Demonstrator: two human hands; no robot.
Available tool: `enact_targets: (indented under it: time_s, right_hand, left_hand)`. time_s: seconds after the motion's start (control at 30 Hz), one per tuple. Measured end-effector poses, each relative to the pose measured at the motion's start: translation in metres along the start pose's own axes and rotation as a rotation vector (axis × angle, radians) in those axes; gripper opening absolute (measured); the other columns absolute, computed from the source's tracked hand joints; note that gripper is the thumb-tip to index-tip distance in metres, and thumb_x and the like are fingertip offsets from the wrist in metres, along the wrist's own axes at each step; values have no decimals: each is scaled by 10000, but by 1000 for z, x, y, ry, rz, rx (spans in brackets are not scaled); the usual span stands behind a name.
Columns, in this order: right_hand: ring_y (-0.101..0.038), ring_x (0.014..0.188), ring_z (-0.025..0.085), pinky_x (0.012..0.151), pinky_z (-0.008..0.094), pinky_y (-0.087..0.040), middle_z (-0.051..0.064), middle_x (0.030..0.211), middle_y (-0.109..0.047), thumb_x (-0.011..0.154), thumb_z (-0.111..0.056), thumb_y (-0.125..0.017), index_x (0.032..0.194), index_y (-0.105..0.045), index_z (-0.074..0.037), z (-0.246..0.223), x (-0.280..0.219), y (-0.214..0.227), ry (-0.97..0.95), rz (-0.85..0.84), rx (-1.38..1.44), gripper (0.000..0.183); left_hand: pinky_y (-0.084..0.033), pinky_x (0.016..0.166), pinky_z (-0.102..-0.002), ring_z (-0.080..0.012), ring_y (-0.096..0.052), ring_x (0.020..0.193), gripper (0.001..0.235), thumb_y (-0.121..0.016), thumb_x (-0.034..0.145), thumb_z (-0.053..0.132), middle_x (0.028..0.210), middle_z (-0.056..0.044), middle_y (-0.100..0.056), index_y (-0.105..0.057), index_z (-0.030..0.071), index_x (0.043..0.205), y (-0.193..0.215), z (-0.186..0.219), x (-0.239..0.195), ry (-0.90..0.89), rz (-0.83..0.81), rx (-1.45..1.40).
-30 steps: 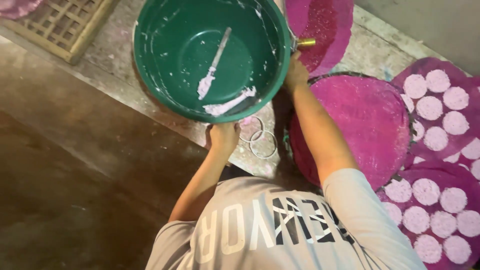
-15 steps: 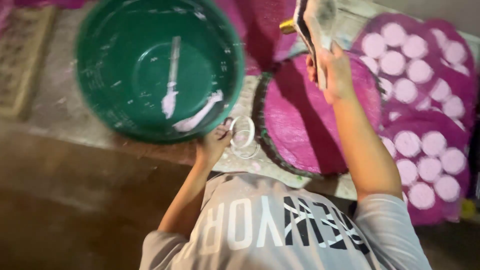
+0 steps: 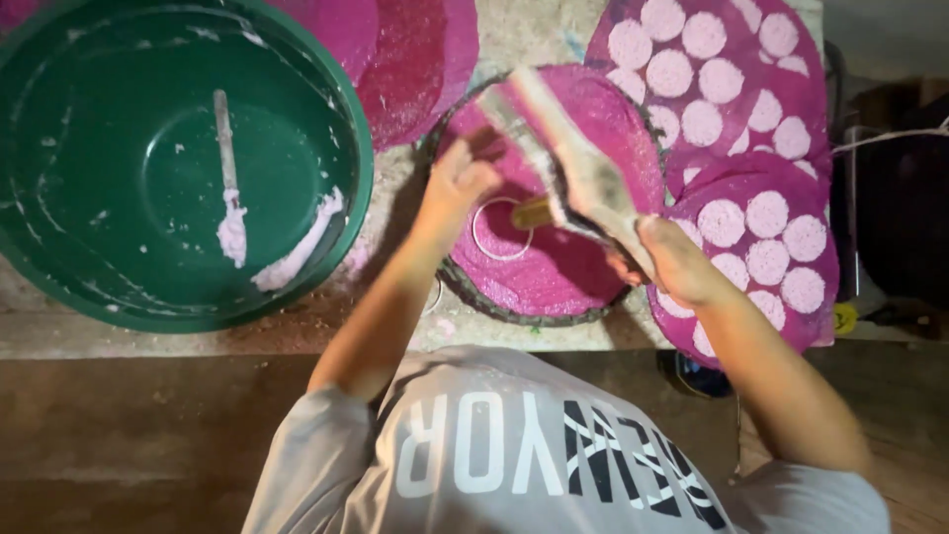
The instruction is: The person scoops pink paste from a green basin and presses it into circular molds on a pink tray using a handheld press. They repeat this process to form multiple round items and arrange them on the tray.
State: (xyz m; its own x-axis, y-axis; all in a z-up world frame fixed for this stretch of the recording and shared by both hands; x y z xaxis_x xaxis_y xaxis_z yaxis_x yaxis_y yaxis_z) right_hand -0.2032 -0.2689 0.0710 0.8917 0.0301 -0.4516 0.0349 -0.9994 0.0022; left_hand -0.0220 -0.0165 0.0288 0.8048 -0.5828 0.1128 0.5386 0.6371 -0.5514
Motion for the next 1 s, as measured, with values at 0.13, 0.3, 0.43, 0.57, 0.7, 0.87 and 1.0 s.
enact_targets:
  time_s: [0.13, 0.3, 0.43, 0.57, 0.7, 0.87, 1.0]
  right_hand:
    - [-596, 632, 132, 576, 302, -499, 39, 767, -660, 1011, -528, -324, 1005, -655, -22, -4, 6, -10, -379, -144, -91, 605]
    - [-571, 583, 154, 577, 333, -487, 35, 683, -615, 1053, -568, -272, 893, -661, -17, -35, 19, -20, -399, -84, -463, 693]
    - [-578, 571, 193, 581, 390, -514, 69, 650, -579, 1047, -569, -298, 907, -664, -11, -47, 32, -47, -261, 31, -726, 682]
    - [-609, 576, 235, 621, 415, -501, 94, 612, -601, 1023, -554, -304, 1000, -697, -43, -53, 36, -68, -158, 34, -803, 645]
    - [-635, 608, 315, 677, 459, -504, 158, 620, -622, 1054, -541, -310, 904, -716, -1, -58, 33, -66, -171, 28, -917, 693]
    - [-658, 669, 422, 692, 534, -498, 242, 688, -658, 1060, -527, -334, 926, -711, -14, -62, 32, -51, -140, 126, -1083, 651]
    - [-654, 716, 470, 689, 561, -488, 265, 744, -670, 1062, -509, -361, 955, -714, -27, -54, 40, -52, 10, 232, -1115, 608]
  left_hand:
    - [-456, 1051, -420, -222, -604, 1055, 538, -525, 954, 589, 1030, -53, -667, -588, 106, 1183, -17, -3, 21, 212, 145, -905]
    - [-449, 868, -366, -156, -480, 776, 584, -442, 998, 708, 770, 18, -462, -503, 143, 863, -14, -21, 17, -10, 90, -1025]
    - [-434, 792, -363, -150, -457, 695, 566, -425, 990, 698, 713, 29, -446, -476, 164, 810, 15, -25, 15, -88, 159, -992]
    - [-424, 758, -351, -140, -429, 650, 561, -417, 996, 690, 679, 41, -426, -450, 171, 783, 34, -30, 8, -108, 179, -989]
    - [-418, 735, -348, -135, -412, 616, 547, -416, 1009, 666, 646, 49, -410, -436, 187, 747, 34, -50, 2, -58, 269, -1026]
    - [-407, 691, -348, -136, -403, 587, 514, -399, 1021, 609, 607, 54, -392, -432, 196, 717, 23, -67, 20, -70, 277, -1040]
    - [-388, 614, -346, -126, -367, 538, 527, -381, 1012, 614, 577, 59, -367, -426, 189, 703, 27, -55, 37, -96, 280, -980]
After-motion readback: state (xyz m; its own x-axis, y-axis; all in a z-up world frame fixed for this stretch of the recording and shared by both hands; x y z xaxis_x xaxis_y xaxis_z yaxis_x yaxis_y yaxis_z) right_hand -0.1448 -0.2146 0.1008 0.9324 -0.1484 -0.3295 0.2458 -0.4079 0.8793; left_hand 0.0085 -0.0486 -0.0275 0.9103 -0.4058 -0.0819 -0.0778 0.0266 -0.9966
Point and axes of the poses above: each hand's wrist, its own x-axis towards the middle knuckle, its own y-axis out of the back of the hand, z = x × y, the point moved 2 cm from there along x, towards the middle knuckle
